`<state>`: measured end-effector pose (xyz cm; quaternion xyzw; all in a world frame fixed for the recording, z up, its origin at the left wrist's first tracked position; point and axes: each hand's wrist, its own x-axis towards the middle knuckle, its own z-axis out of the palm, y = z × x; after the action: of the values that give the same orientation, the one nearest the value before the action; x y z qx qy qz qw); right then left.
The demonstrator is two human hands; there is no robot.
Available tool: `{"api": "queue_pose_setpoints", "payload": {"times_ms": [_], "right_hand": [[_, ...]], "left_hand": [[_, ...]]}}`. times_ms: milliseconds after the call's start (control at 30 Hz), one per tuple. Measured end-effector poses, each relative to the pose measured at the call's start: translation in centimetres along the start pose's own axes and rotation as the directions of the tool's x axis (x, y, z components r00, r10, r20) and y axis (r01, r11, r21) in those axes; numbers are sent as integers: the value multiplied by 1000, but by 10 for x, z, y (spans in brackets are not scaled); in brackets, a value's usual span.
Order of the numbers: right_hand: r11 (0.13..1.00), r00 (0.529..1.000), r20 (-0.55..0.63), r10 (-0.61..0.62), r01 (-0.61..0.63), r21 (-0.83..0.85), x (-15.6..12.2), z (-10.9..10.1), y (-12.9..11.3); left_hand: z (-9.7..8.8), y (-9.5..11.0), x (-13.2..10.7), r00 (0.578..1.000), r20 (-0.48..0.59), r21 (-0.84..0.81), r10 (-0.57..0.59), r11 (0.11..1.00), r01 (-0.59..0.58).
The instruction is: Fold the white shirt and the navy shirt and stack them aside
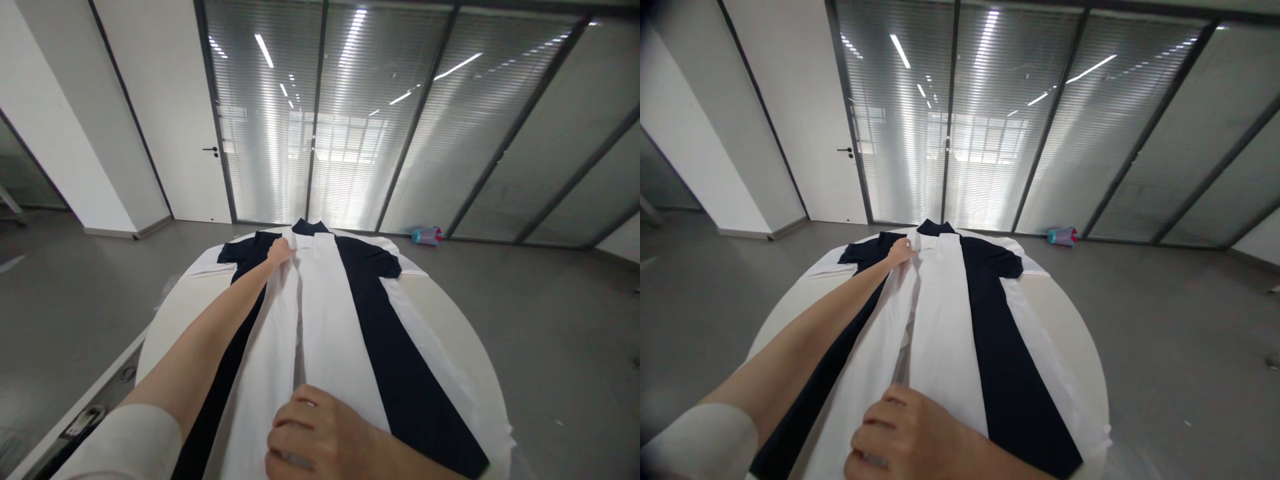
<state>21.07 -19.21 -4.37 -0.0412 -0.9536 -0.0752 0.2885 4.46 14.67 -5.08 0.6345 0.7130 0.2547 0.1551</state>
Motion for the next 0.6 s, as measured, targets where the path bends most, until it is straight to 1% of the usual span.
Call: {"api": "queue_pose_setpoints", "payload": {"times_ms": [100,200,333,467,533,600], "right_hand": [[1000,1000,2,-1,1,24,-4,9,3],[999,999,-47,22,-20,43,-8,14,6],[993,984,-148,104,-94,72,-9,11,8],[992,968,-220,119,-107,66,-7,6,8],[992,971,-210,110,-94,83,-7,1,9],[987,980,-158,121,-102,125,-9,-8,11]], "left_hand": [[6,7,3,1000,-10,41,29,999,-28],[11,9,10,999,-10,60,43,997,-43],[16,4,21,998,-9,61,61,996,-60],[21,0,24,997,-29,40,73,997,-71],[22,2,24,996,-43,28,83,996,-82],[23,8,24,994,-48,21,102,995,-101]]}}
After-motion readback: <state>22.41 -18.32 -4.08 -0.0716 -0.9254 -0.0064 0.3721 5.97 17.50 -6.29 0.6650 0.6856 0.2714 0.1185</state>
